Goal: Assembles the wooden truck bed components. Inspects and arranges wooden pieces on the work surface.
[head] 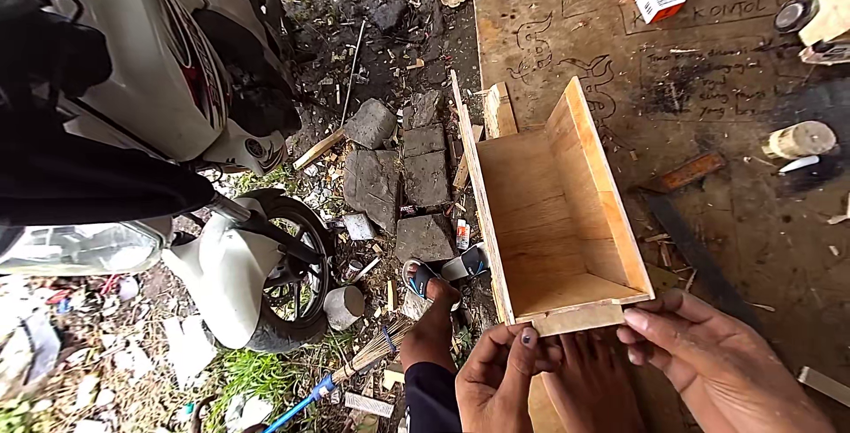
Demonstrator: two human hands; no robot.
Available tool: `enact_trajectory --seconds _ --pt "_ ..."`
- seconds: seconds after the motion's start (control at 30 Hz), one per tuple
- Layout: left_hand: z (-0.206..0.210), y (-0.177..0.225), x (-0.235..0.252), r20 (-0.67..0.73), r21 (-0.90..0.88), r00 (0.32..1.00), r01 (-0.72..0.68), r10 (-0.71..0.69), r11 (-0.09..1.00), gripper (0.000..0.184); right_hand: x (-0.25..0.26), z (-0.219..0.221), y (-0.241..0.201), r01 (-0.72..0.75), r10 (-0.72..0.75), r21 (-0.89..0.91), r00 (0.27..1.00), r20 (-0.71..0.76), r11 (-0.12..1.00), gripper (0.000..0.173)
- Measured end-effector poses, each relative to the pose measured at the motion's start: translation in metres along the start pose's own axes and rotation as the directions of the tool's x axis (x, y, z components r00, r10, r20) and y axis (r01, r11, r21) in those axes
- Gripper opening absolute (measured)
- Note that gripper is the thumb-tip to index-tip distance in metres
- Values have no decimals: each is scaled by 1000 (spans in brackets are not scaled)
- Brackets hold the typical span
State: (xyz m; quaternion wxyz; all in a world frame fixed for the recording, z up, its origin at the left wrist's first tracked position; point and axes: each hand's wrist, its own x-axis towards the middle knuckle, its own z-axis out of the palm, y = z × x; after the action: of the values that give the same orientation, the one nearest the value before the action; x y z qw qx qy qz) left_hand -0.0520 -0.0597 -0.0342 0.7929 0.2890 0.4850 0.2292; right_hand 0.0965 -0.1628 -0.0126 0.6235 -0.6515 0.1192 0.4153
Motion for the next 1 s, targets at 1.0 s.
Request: enact_trajectory --seconds 1.0 --pt "4 8 3 -21 -73 993 115 -117 991 15 3 1 -1 -23 23 58 1000 12 998 17"
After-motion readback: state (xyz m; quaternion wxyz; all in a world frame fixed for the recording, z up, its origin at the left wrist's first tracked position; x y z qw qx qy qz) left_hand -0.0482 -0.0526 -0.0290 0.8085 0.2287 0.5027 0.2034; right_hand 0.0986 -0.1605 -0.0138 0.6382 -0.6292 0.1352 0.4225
